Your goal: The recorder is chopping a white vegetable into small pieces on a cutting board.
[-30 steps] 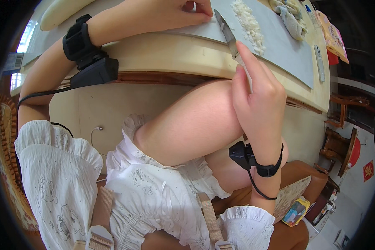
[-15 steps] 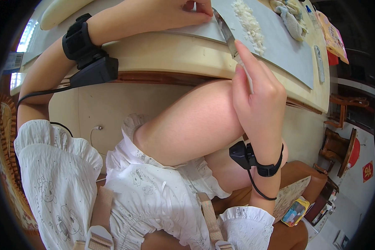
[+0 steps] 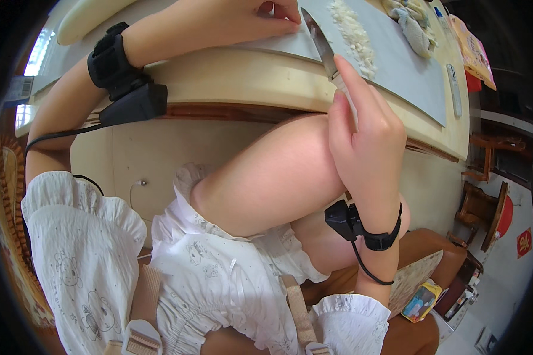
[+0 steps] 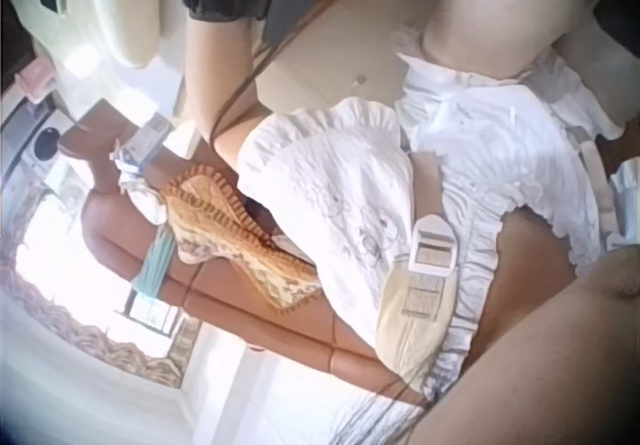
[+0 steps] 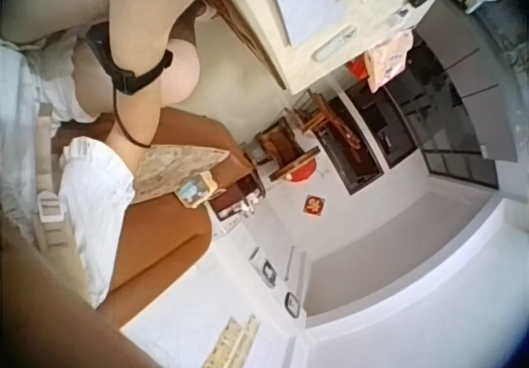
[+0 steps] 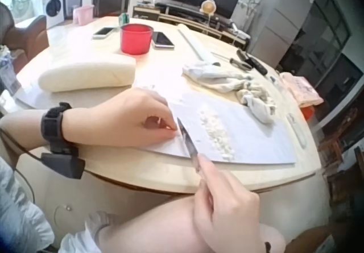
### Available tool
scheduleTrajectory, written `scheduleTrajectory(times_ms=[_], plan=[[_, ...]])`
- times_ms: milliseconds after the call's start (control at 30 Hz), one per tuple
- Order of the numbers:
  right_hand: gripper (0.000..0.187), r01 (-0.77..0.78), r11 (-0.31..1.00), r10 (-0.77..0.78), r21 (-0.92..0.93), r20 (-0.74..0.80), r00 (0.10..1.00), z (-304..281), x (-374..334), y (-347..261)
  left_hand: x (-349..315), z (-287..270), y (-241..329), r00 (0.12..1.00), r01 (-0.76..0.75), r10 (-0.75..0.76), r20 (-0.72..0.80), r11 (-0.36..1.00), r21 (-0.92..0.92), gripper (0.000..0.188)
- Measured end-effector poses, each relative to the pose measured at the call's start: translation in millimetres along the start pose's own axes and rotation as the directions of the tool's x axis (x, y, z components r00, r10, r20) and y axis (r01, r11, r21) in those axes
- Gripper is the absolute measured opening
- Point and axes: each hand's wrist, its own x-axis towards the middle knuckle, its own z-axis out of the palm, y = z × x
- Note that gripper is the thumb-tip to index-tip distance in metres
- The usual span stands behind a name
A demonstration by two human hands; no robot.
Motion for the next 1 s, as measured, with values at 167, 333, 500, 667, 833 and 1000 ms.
scheduleTrajectory(times_ms=[167, 333, 500, 667, 833, 1000], plan=[[0.042, 0.004, 1.000, -0.004, 0.008, 0.027, 1.000, -1.9, 0.2, -1.3, -2.5, 4.8, -14.1, 0.997, -0.077, 0.077, -0.029, 0.997, 0.002, 0.014], [0.043, 0.021, 0.999, -0.022, 0.026, 0.028, 0.999, -1.2, 0.9, -0.9, -2.6, 3.1, -12.6, 0.999, -0.052, 0.052, -0.004, 0.999, 0.016, 0.014], [0.043, 0.023, 1.000, -0.023, 0.018, 0.020, 1.000, -2.2, 0.9, -2.7, -1.4, 3.6, -13.4, 0.995, -0.099, 0.099, -0.011, 0.995, 0.004, 0.015], [0.042, 0.016, 1.000, -0.016, -0.004, 0.020, 1.000, -2.2, 0.5, -4.1, 0.0, 2.5, -9.2, 0.998, -0.058, 0.058, -0.003, 0.998, -0.006, 0.015], [0.043, 0.007, 0.995, -0.001, -0.099, 0.066, 0.998, -0.2, 5.5, -11.1, -2.7, -1.1, -2.6, 0.998, -0.070, 0.070, -0.001, 0.997, 0.041, 0.015], [0.043, 0.004, 0.999, -0.002, -0.054, 0.027, 1.000, 0.7, 2.6, -4.6, -4.0, -2.7, 2.8, 1.000, -0.021, 0.020, 0.006, 0.999, 0.027, 0.015]])
